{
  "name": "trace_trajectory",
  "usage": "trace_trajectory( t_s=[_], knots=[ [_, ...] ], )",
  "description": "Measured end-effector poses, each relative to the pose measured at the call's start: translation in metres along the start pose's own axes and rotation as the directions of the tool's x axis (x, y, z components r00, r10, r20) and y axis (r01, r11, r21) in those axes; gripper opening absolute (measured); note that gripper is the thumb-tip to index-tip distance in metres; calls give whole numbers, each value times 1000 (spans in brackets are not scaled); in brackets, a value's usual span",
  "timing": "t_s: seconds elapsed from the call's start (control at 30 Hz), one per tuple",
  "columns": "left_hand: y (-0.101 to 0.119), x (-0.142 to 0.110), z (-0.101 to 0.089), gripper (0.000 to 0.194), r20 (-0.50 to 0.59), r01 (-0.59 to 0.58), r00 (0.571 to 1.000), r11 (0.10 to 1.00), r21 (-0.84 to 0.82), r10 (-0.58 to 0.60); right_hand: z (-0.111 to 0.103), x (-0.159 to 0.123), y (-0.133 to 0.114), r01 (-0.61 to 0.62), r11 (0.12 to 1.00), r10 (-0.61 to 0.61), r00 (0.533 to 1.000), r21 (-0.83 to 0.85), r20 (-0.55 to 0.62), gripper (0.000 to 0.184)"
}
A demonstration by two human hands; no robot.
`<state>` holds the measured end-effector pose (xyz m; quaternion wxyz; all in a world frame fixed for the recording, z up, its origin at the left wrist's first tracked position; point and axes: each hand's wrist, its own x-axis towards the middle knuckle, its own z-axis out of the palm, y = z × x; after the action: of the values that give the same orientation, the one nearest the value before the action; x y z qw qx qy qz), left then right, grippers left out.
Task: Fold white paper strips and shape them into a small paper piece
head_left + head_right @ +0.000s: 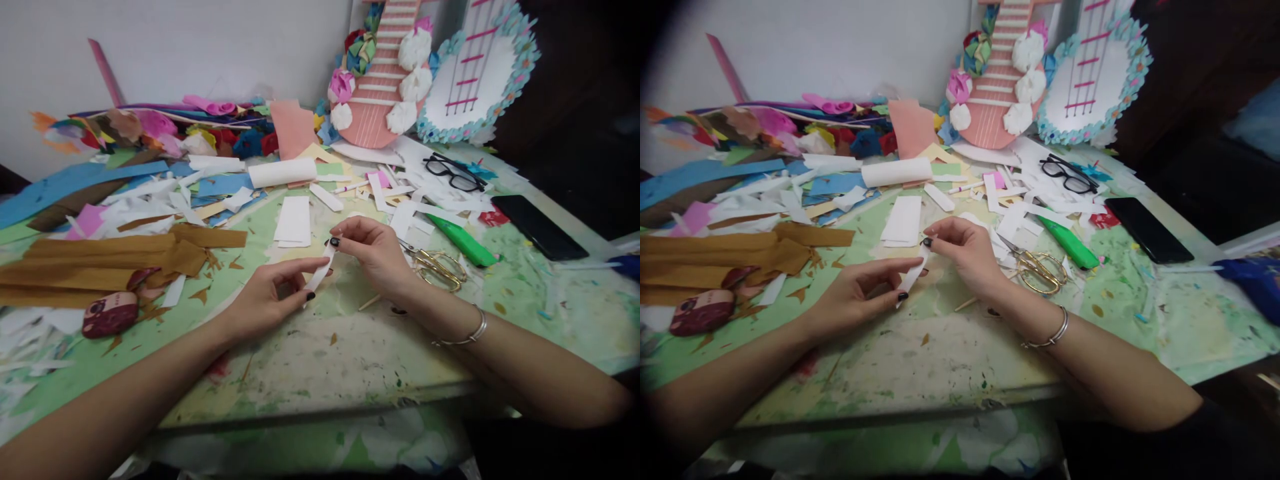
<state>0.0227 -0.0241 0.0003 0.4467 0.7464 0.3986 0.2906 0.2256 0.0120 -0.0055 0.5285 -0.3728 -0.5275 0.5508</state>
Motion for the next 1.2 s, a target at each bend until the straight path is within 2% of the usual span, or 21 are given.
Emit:
trace_trajectory(
  t_s=[0.23,0.33,0.5,0.6,0.87,1.03,1.1,1.2],
  knots=[
    [-1,2,1,30,-107,17,994,1000,6,-16,5,-2,-4,-43,999,43,999,-8,28,12],
    [0,2,1,29,-99,37,994,999,3,-37,6,-3,-4,-33,999,33,999,-18,24,13],
    [-2,4,2,43,-23,-48,999,996,-79,46,6,-3,-2,-35,999,34,998,15,55,16],
    [-4,4,3,45,3,-78,997,996,-44,78,5,-3,-2,-54,998,52,997,30,62,17],
    [3,2,4,59,26,66,998,996,-67,-65,3,-2,-5,-41,999,41,999,-13,-11,15],
    [3,1,3,68,-60,66,996,994,-87,-71,1,-2,-5,-64,996,60,996,-60,-73,16],
    [3,2,3,73,-103,68,991,989,-134,-82,2,-5,-5,-82,992,81,997,-97,-15,19],
    [3,2,3,76,-136,66,986,978,-197,-94,8,-11,-5,-91,971,124,982,-221,139,20]
  ],
)
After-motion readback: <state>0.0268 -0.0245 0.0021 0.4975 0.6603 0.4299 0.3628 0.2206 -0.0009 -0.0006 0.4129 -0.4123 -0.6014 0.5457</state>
